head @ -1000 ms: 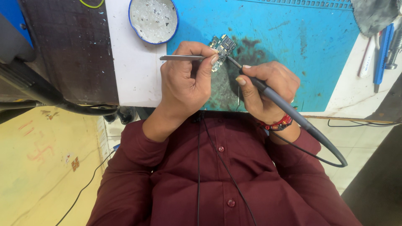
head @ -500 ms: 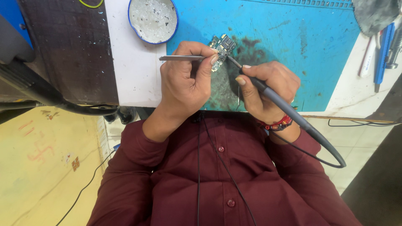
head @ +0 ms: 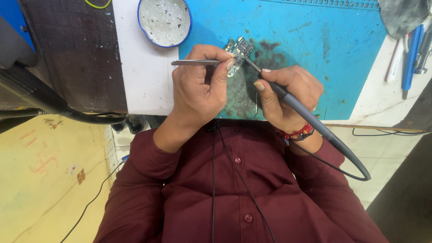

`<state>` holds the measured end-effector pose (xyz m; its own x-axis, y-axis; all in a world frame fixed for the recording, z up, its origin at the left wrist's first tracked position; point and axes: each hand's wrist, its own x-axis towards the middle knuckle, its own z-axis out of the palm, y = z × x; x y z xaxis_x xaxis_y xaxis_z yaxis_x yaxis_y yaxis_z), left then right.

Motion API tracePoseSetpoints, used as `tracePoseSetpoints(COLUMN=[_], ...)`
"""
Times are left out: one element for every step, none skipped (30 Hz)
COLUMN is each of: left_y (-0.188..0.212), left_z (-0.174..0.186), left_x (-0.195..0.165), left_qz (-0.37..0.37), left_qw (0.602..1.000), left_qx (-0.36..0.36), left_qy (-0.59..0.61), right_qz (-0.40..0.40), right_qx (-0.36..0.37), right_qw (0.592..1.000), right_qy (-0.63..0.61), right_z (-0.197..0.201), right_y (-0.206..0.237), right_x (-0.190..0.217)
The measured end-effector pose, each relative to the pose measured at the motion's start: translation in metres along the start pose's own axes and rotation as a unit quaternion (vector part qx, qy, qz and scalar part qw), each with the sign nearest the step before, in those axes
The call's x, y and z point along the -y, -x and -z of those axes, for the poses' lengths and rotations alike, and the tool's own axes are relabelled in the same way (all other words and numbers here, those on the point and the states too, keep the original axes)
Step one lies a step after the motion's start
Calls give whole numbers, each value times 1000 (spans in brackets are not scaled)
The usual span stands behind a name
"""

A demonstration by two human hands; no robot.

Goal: The person uses a hot air rework station and a soldering iron to work on a small circuit board. They hold the board with tweezers, apply heat, and reposition components while soldering specific points on the board.

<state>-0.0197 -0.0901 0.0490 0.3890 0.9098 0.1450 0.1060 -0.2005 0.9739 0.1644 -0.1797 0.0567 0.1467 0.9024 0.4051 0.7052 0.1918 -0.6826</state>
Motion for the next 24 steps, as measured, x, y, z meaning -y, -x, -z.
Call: tracePoseSetpoints(left_y=[0, -1, -1, -1, -1, -1, -1, -1, -1, -2, -2, -2, -1, -2, -2, -2, -2, -2, -1, -1, -1, -2, -2, -2], left_z=[0, 0, 1, 1, 1, 1, 1, 1, 1, 1, 1, 1, 1, 1, 1, 1, 1, 1, 1, 1, 1, 1, 1, 1], left_x=[0, 0, 0, 0, 0, 0, 0, 0, 0, 0, 0, 0, -1, -1, -1, -1, -1, -1, -1, -1, -1, -1, -1, -1], left_qz=[0, 0, 0, -1, -2, -1, -1, 0, 0, 0, -1, -5, -10, -14, -12, -9, -6, -6, -6, -5, -6, -7, -8, -9], left_qw=[1000, 1000, 1000, 1000, 1000, 1000, 1000, 1000, 1000, 1000, 1000, 1000, 1000, 1000, 1000, 1000, 1000, 1000, 1000, 1000, 1000, 1000, 1000, 1000], left_qx=[1, 1, 2, 3, 4, 4, 5, 5, 4, 4, 3, 3, 3, 2, 2, 1, 1, 1, 2, 2, 3, 3, 2, 2], left_qy=[1, 1, 0, -1, -2, -2, -2, -2, -5, -7, -9, -10, -11, -13, -12, -12, -12, -12, -13, -13, -11, -10, -8, -9], right_qz=[0, -1, -1, -2, -2, -2, -2, -2, -2, -1, 0, 0, 1, 0, -1, -1, 1, 3, 5, 5, 5, 5, 5, 6], right_qx=[-1, 1, 4, 6, 4, 2, 1, 2, 5, 7, 6, 4, 3, 4, 4, 4, 6, 7, 8, 5, 2, -1, 2, 5], right_qw=[1000, 1000, 1000, 1000, 1000, 1000, 1000, 1000, 1000, 1000, 1000, 1000, 1000, 1000, 1000, 1000, 1000, 1000, 1000, 1000, 1000, 1000, 1000, 1000], right_qy=[-1, 0, 0, 0, 0, 1, 1, 1, 0, 0, -1, -1, -1, -3, -6, -8, -8, -9, -9, -8, -7, -6, -6, -6], right_z=[0, 0, 0, 1, 0, 1, 0, 0, 1, 1, 0, 0, 0, 1, 0, 0, 0, 0, 0, 0, 0, 0, 0, 0], right_y=[0, 0, 0, 0, 0, 0, 0, 0, 0, 0, 0, 0, 0, 0, 0, 0, 0, 0, 0, -1, -1, -1, -1, -1], right_x=[0, 0, 0, 0, 0, 0, 1, 0, 0, 0, 0, 0, 0, 0, 0, 0, 0, 0, 0, 0, 0, -1, 0, 0])
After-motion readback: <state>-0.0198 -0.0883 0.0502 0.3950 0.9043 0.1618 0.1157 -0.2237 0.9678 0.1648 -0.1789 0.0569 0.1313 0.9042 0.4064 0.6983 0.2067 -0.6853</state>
